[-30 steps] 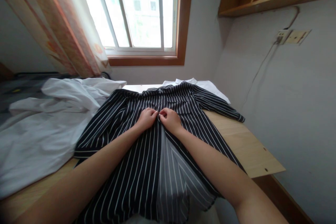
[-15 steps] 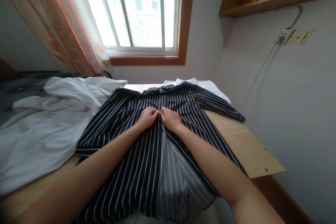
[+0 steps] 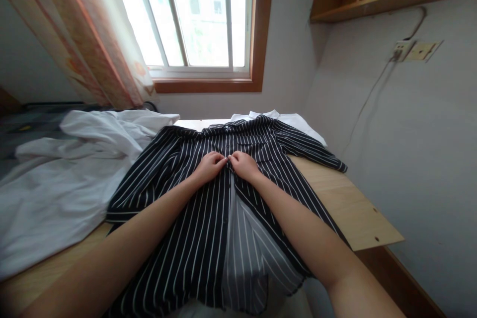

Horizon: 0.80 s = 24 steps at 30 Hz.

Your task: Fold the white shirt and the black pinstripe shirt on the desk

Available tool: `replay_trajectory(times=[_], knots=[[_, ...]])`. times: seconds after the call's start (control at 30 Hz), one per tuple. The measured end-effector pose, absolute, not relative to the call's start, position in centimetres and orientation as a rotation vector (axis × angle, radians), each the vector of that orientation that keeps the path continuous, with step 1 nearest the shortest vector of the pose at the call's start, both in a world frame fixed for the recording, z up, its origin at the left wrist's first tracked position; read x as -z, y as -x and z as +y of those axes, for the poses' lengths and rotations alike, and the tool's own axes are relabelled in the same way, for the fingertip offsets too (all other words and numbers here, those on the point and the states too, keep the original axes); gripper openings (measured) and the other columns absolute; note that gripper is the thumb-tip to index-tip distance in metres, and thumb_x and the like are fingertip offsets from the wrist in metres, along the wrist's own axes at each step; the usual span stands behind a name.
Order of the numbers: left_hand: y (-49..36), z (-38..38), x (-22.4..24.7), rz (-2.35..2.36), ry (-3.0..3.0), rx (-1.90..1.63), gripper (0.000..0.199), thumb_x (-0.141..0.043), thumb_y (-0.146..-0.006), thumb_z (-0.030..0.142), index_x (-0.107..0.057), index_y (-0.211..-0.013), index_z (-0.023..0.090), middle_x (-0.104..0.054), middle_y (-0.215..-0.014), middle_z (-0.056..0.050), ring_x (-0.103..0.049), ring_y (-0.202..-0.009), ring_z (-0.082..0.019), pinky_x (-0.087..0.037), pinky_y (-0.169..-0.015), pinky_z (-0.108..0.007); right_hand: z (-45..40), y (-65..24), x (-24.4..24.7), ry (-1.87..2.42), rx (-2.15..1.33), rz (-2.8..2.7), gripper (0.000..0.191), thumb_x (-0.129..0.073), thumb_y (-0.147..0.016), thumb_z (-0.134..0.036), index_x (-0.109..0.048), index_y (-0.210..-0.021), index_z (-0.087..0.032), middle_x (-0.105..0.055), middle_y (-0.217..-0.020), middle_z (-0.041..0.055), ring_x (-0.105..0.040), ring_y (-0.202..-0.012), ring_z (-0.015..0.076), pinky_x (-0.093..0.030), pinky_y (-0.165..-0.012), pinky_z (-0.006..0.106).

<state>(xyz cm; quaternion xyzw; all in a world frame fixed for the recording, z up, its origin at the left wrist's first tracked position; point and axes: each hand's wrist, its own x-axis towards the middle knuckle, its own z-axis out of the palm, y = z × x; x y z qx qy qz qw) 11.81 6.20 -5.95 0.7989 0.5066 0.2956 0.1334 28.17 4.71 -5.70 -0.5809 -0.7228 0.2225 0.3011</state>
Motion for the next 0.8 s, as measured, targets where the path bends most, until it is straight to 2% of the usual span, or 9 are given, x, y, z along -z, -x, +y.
replay_trajectory(times=[0.13, 0.3, 0.43, 0.53, 0.67, 0.8], knots=[[-11.7, 6.2, 5.7, 1.427, -2.286, -0.856, 0.015, -0.06, -0.084, 0.028, -0.067, -0.074, 0.019, -0.067, -0.088, -0.006, -0.062, -0.088, -0.021, -0.049, -0.088, -0.037, 4.8, -28.4, 5.8, 1.487, -0.656, -1.888, 0.026, -0.049, -0.096, -0.029, -0.061, -0.075, -0.019, -0.063, -0.065, -0.0008, -0.059, -0.064, 0.0139, -0.037, -0.061, 0.023], [-11.7, 6.0, 5.8, 1.445, -2.246, -0.899, 0.013, -0.061, -0.083, 0.028, -0.064, -0.074, 0.019, -0.065, -0.086, -0.005, -0.062, -0.09, -0.022, -0.05, -0.089, -0.038, 4.7, -28.5, 5.7, 1.464, -0.672, -1.903, 0.025, -0.05, -0.096, -0.029, -0.064, -0.078, -0.018, -0.063, -0.065, -0.0013, -0.059, -0.062, 0.0132, -0.04, -0.062, 0.023], [-11.7, 6.1, 6.2, 1.457, -2.12, -1.042, 0.007, -0.061, -0.083, 0.024, -0.063, -0.087, 0.018, -0.064, -0.092, -0.006, -0.061, -0.088, -0.02, -0.051, -0.086, -0.036, 4.5, -28.5, 5.6, 1.449, -0.677, -1.901, 0.026, -0.049, -0.096, -0.028, -0.065, -0.078, -0.017, -0.064, -0.065, -0.0009, -0.06, -0.061, 0.0129, -0.041, -0.063, 0.023], [-11.7, 6.1, 6.3, 1.438, -2.021, -1.178, 0.013, -0.056, -0.085, 0.017, -0.062, -0.096, 0.018, -0.064, -0.098, -0.006, -0.061, -0.086, -0.017, -0.053, -0.084, -0.033, 4.5, -28.6, 5.7, 1.436, -0.727, -1.873, 0.027, -0.048, -0.097, -0.028, -0.065, -0.079, -0.017, -0.064, -0.065, -0.0007, -0.06, -0.057, 0.0121, -0.044, -0.063, 0.024], [-11.7, 5.6, 5.8, 1.383, -2.191, -1.148, 0.021, -0.049, -0.089, 0.016, -0.069, -0.094, 0.019, -0.068, -0.1, -0.007, -0.063, -0.096, -0.019, -0.05, -0.094, -0.036, 4.5, -28.7, 5.8, 1.433, -0.819, -1.778, 0.023, -0.046, -0.096, -0.025, -0.063, -0.083, -0.017, -0.064, -0.067, -0.0002, -0.06, -0.054, 0.0122, -0.047, -0.058, 0.024], [-11.7, 4.7, 5.4, 1.367, -2.49, -0.91, 0.026, -0.05, -0.091, 0.02, -0.074, -0.102, 0.022, -0.073, -0.11, -0.005, -0.061, -0.11, -0.023, -0.044, -0.105, -0.041, 4.2, -28.9, 5.7, 1.414, -0.914, -1.68, 0.018, -0.043, -0.095, -0.022, -0.06, -0.091, -0.017, -0.063, -0.069, -0.0001, -0.06, -0.055, 0.0132, -0.047, -0.049, 0.023]])
